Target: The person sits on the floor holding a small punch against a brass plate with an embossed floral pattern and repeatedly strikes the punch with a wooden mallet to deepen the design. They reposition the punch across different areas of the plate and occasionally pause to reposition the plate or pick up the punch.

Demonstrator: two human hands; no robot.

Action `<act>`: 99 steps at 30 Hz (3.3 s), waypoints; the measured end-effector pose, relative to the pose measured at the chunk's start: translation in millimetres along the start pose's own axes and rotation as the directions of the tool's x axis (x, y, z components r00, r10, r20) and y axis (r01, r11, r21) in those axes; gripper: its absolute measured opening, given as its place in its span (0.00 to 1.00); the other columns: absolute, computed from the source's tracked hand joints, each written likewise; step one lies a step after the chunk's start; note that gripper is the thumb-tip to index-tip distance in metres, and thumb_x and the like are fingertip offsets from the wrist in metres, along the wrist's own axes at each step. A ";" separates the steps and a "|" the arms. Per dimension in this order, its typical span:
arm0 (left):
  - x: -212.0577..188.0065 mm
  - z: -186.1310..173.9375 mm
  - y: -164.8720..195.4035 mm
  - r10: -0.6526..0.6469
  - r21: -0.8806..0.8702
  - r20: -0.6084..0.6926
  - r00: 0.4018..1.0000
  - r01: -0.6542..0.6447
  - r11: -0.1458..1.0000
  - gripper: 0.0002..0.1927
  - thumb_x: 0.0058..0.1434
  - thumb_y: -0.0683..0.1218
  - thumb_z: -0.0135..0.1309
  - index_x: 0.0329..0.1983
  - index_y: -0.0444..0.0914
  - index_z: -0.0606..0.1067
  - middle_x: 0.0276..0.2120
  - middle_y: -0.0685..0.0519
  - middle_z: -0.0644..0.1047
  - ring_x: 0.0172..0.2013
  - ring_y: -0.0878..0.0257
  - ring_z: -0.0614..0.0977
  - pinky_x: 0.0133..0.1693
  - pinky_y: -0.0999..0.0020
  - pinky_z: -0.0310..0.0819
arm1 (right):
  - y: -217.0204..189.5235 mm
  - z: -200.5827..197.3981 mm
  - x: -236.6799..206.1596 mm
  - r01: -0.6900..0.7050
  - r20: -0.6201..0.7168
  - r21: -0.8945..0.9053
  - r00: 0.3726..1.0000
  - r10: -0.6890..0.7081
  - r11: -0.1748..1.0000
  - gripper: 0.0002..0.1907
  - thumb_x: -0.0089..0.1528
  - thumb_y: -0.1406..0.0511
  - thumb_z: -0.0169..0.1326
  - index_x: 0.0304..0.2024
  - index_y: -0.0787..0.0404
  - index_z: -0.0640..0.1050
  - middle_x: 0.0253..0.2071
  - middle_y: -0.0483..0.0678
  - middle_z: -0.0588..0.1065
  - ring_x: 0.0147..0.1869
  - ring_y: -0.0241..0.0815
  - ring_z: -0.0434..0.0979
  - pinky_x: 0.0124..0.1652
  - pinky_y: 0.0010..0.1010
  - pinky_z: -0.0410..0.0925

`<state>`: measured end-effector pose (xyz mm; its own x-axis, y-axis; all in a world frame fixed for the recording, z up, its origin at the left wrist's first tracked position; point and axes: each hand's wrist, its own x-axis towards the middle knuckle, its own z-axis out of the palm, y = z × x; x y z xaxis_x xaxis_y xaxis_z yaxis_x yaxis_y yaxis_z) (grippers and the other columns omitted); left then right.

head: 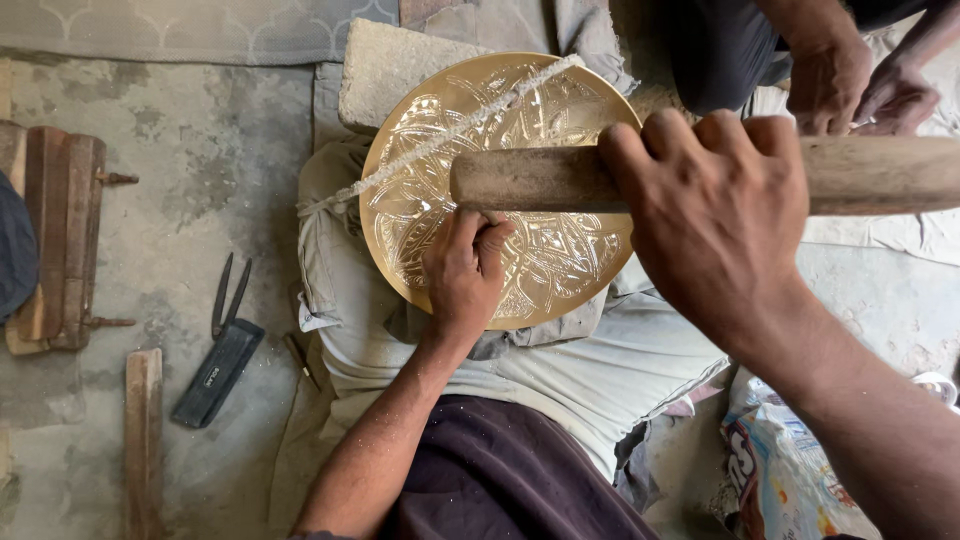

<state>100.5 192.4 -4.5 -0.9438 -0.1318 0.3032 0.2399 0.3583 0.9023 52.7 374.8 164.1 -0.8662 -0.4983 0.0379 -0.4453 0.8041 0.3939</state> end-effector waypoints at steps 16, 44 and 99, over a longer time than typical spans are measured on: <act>-8.5 1.5 -5.4 0.005 -0.038 0.009 1.000 -0.005 0.999 0.09 0.73 0.48 0.54 0.44 0.37 0.71 0.34 0.53 0.77 0.34 0.63 0.82 0.34 0.65 0.77 | -2.5 -3.5 0.1 -0.062 0.038 0.162 0.998 0.057 0.985 0.13 0.64 0.67 0.55 0.51 0.55 0.79 0.35 0.47 0.77 0.34 0.44 0.74 0.35 0.37 0.65; -24.2 2.0 -11.7 -0.086 0.051 0.023 0.996 0.085 0.995 0.11 0.72 0.49 0.56 0.43 0.37 0.73 0.31 0.54 0.77 0.31 0.66 0.80 0.30 0.70 0.74 | -20.4 -22.7 5.9 0.019 -0.024 -0.045 1.000 -0.020 0.999 0.10 0.66 0.64 0.53 0.50 0.49 0.78 0.35 0.44 0.76 0.33 0.41 0.73 0.40 0.40 0.65; -55.5 12.1 -37.4 -0.136 0.094 0.026 0.990 0.133 0.987 0.17 0.67 0.52 0.63 0.35 0.35 0.74 0.22 0.52 0.74 0.24 0.61 0.74 0.28 0.59 0.67 | -32.0 -34.2 -8.6 0.118 -0.100 -0.130 0.986 -0.132 0.984 0.09 0.69 0.56 0.50 0.47 0.49 0.76 0.32 0.40 0.72 0.36 0.38 0.73 0.41 0.36 0.65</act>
<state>141.2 197.5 -58.9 -0.9733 -0.1551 0.1691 0.0892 0.4231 0.9017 82.2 342.3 182.6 -0.7728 -0.6299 0.0774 -0.5112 0.6902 0.5121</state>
